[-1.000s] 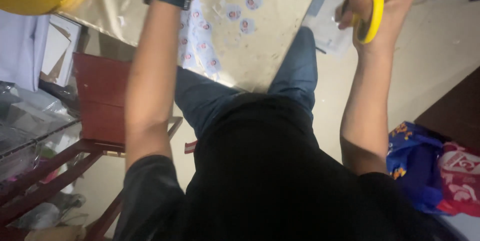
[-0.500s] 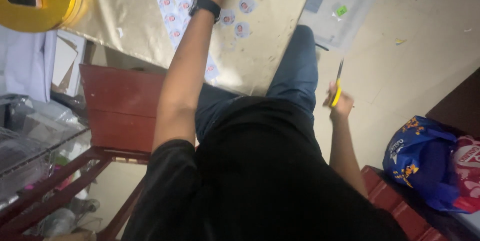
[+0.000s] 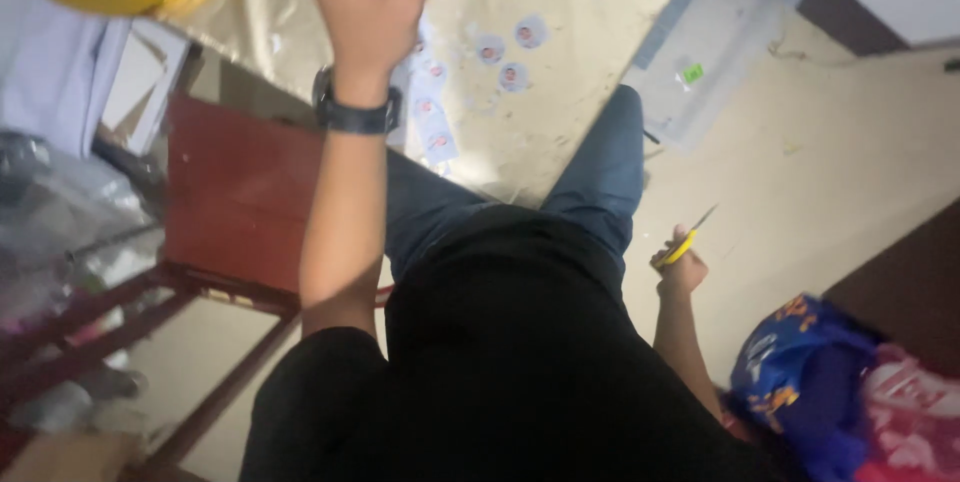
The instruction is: Cut out circular printed stickers from a sheet using scissors.
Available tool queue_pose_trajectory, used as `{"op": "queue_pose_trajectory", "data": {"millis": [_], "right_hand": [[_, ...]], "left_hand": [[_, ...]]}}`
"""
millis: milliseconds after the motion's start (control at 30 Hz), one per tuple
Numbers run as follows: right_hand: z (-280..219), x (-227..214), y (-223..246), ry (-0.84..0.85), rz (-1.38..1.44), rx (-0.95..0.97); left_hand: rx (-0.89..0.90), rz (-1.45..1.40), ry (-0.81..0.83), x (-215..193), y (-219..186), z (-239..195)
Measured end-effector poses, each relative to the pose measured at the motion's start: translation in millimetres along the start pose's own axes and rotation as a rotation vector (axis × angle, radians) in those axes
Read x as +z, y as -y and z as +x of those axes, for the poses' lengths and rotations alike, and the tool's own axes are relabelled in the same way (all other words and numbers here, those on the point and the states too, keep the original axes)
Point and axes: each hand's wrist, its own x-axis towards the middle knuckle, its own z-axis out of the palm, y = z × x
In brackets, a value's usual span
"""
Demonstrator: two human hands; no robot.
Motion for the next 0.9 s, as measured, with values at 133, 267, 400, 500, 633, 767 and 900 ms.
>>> {"op": "queue_pose_trajectory", "data": {"millis": [133,267,400,500,633,767,900], "right_hand": [[22,37,61,0.103,-0.01,-0.218],[16,100,133,0.278,-0.008,-0.517],[-24,166,201,0.488,-0.094,-0.853],[-44,206,238,0.62,-0.158,-1.072],[-57,234,270,0.826,-0.206,-1.177],[-75,255,295,0.953,-0.36,-1.187],[-90,261,307,1.021,-0.532,-1.194]], "left_hand": [[-0.043,0.197,-0.237,-67,-7,-61],[-0.275,0.604,-0.327,-108,5,-194],[-0.662,0.737,-0.208,-104,21,-448],[-1.06,0.984,0.553,-66,29,-588],[-1.184,0.907,0.38,-7,43,-595],[-1.226,0.841,0.229,17,86,-588],[-1.31,0.806,0.059,49,59,-603]]}}
